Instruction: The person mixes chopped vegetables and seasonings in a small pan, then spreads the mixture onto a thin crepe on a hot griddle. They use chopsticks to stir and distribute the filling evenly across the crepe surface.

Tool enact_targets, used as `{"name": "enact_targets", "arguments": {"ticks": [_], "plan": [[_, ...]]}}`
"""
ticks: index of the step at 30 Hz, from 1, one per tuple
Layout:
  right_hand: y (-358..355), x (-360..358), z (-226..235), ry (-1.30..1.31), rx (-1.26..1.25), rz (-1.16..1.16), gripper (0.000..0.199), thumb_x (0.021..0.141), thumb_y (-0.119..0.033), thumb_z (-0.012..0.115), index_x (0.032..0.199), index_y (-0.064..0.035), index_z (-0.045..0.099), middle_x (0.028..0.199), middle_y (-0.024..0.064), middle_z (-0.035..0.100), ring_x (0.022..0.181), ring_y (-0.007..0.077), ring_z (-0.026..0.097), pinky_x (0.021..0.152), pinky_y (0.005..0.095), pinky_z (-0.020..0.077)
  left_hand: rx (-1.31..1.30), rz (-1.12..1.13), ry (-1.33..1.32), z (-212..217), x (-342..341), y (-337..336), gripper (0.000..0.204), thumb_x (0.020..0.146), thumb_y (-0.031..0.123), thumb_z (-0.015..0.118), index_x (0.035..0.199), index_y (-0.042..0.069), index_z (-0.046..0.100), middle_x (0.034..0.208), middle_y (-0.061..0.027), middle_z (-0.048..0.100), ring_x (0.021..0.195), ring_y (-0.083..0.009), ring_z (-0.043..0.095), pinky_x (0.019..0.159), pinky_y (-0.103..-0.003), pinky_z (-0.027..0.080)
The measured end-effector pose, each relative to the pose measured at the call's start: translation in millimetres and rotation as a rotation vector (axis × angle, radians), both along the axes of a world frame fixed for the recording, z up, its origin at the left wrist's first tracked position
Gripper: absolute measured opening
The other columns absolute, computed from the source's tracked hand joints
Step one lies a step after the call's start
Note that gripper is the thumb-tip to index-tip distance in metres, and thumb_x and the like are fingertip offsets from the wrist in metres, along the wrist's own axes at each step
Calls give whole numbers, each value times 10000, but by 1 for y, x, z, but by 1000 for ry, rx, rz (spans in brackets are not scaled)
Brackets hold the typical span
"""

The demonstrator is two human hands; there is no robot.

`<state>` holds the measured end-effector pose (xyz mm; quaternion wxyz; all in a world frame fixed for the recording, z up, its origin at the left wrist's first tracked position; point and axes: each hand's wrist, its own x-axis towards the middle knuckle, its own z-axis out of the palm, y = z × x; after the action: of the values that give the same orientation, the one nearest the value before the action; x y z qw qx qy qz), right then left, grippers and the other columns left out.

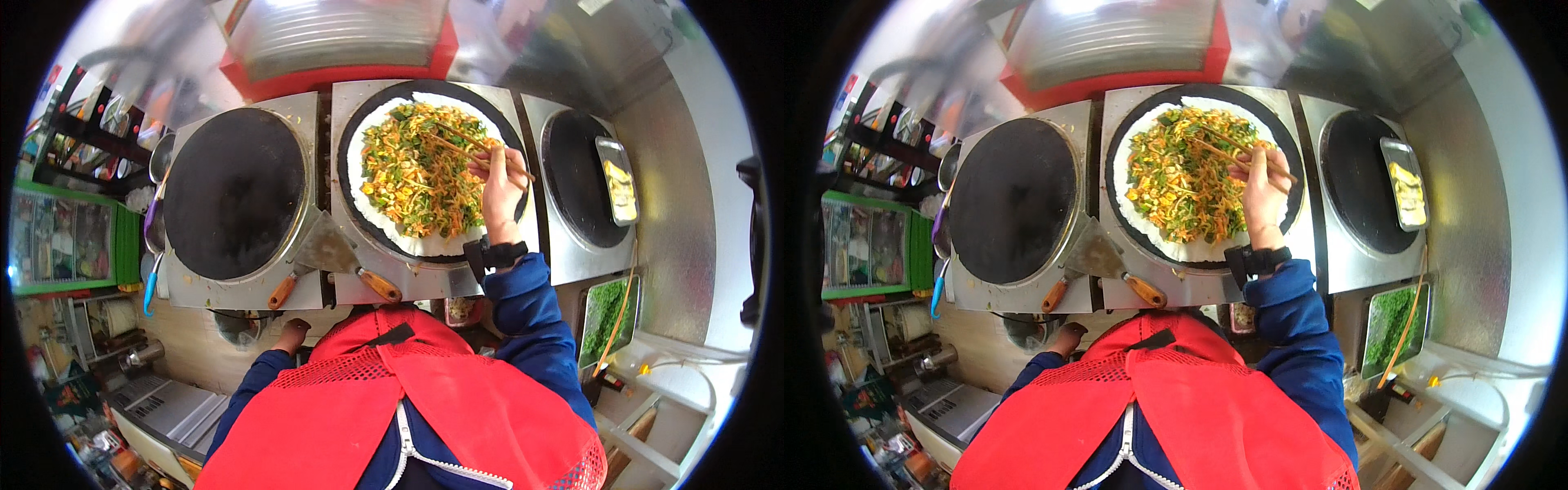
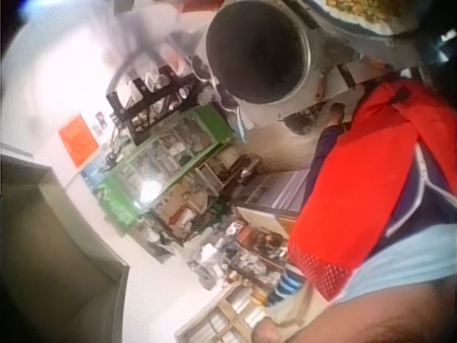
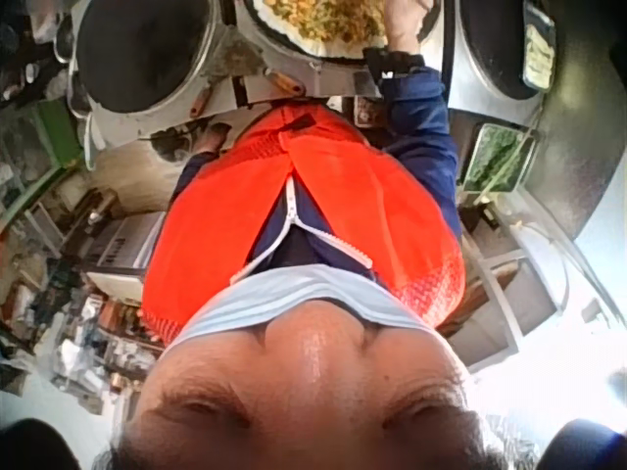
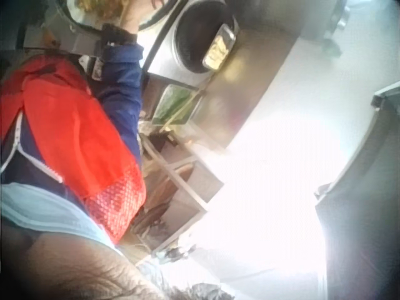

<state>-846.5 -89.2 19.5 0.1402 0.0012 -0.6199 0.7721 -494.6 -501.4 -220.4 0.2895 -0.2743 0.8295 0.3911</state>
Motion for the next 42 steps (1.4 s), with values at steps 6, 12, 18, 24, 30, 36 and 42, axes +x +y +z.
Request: {"name": "enact_targets", "arguments": {"ticks": [6,12,18,24,30,36,42], "plan": [[-13,10,6,-126,24,-137,169,980,-161,498,947,4,494,813,149,633,641,211,668,571,282,567,-428,-837,204,-42,24,-25,144,817,134,530,849,37,631,843,-187,624,834,-381,608,709,-459,500],[-17,15,4,-45,-22,124,169,977,-177,509,970,-8,509,855,146,639,652,219,667,608,294,566,-329,-864,188,-44,31,-28,168,830,154,510,892,38,613,866,-201,613,846,-395,604,722,-480,495],[40,58,-4,-225,-53,-49,194,969,-214,528,994,-24,502,874,146,640,631,206,650,581,277,549,-280,-677,196,-38,33,-22,190,859,149,489,946,30,609,881,-216,609,838,-405,597,709,-477,490],[65,80,-2,-238,-57,-177,213,970,-244,535,962,-31,533,816,127,634,613,187,632,556,263,528,-305,-733,213,-61,47,-36,197,873,157,484,955,38,618,859,-225,606,810,-398,602,681,-485,488],[26,52,-8,-171,-46,103,256,986,-252,499,980,2,535,877,153,649,707,217,667,645,284,560,-325,-866,253,-66,19,-45,213,887,175,475,980,35,605,880,-216,611,831,-404,603,693,-489,483],[59,68,-15,-280,-157,-192,217,983,-246,506,980,-30,528,882,152,642,654,193,646,591,252,533,-364,-621,660,-66,-7,-30,228,895,177,470,1020,34,597,938,-206,627,855,-430,591,726,-513,469],[74,59,-24,-138,-302,-341,191,972,-221,523,956,-31,532,822,133,635,613,184,627,565,254,532,-363,-963,118,-57,24,-45,215,877,155,480,1012,40,602,850,-210,616,827,-383,609,696,-487,488]]}}
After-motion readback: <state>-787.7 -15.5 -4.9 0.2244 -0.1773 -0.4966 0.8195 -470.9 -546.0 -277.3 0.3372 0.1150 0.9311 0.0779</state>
